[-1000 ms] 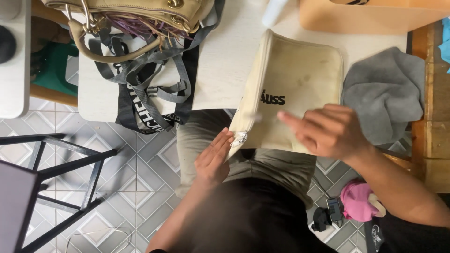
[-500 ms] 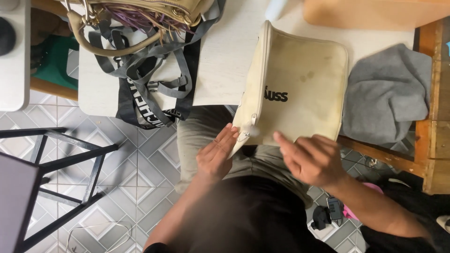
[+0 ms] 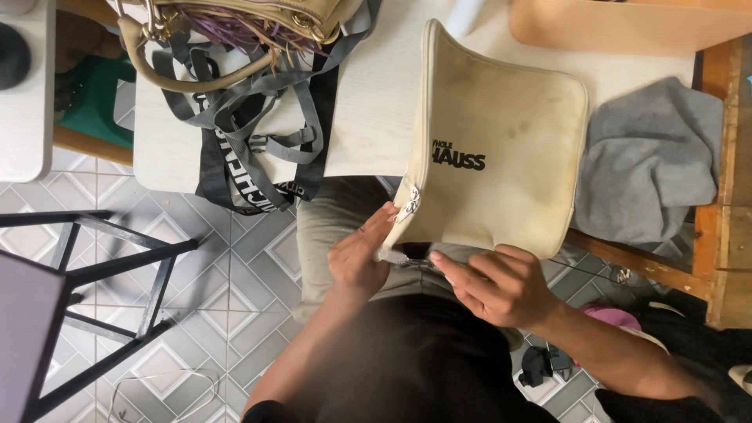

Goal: Cleaning a white bag using a liquid solution, an applicator brush, and a cloth.

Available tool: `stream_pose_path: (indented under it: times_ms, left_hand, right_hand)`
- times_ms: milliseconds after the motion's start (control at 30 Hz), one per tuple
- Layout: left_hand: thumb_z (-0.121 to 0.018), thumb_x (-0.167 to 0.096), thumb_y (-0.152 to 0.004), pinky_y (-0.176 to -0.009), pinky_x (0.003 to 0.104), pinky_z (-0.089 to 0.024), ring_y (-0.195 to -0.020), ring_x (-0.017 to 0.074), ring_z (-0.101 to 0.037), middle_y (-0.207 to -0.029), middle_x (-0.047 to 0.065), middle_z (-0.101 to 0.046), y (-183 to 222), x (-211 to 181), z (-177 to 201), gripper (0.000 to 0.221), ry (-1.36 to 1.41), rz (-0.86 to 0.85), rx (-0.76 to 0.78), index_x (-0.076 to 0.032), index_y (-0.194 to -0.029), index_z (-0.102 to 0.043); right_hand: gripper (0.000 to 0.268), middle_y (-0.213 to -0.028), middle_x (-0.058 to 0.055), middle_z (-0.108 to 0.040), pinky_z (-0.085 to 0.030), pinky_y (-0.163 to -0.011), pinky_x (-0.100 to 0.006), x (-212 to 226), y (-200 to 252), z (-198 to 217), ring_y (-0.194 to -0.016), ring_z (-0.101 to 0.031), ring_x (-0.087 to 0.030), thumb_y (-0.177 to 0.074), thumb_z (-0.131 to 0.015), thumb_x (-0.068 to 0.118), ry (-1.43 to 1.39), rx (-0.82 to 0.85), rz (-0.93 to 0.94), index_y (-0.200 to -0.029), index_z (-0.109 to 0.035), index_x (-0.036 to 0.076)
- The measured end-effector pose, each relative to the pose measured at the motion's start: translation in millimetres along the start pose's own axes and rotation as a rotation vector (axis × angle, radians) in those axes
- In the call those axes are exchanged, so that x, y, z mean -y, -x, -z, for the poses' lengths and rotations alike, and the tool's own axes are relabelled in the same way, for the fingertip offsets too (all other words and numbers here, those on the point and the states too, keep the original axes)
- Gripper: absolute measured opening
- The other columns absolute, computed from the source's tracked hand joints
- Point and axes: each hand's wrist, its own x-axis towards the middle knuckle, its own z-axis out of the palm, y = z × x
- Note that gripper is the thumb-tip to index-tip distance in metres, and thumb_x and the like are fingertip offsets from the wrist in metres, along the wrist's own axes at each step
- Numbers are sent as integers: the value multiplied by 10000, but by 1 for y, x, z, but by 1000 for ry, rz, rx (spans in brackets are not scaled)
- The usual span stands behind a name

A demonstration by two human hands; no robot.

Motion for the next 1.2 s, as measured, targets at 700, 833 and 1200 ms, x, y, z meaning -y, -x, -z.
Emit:
stream_pose_path:
  times_ms: [700,833,1200]
  left_hand:
    - [-898,-51,-750,-724,355,-653,-837,332,-797,-894,140,-814,-15,-5,-4,228,12,36,-61,26,-932,-785]
    - [-873,-18,-775,-710,384,-650,-849,354,-791,-914,158,-810,-11,-5,-5,209,6,36,-50,40,-946,-769]
    - [-866,-27,-768,-699,417,-659,-846,388,-791,-900,184,-804,3,2,7,226,47,69,32,46,-959,-769]
  right_hand:
    - [308,-620,-9,-473,-447,-436,-291,-5,-40,15,-436,-505,-151,-953,-553,138,-37,40,81,-1173,-762,82]
    - [347,-623,4,-451,-443,-454,-277,-11,-32,10,-429,-472,-134,-949,-542,112,73,-6,54,-1209,-766,67]
    - [306,-599,-22,-466,-454,-462,-318,-45,-6,5,-436,-489,-174,-964,-538,157,-9,-93,29,-1133,-777,66]
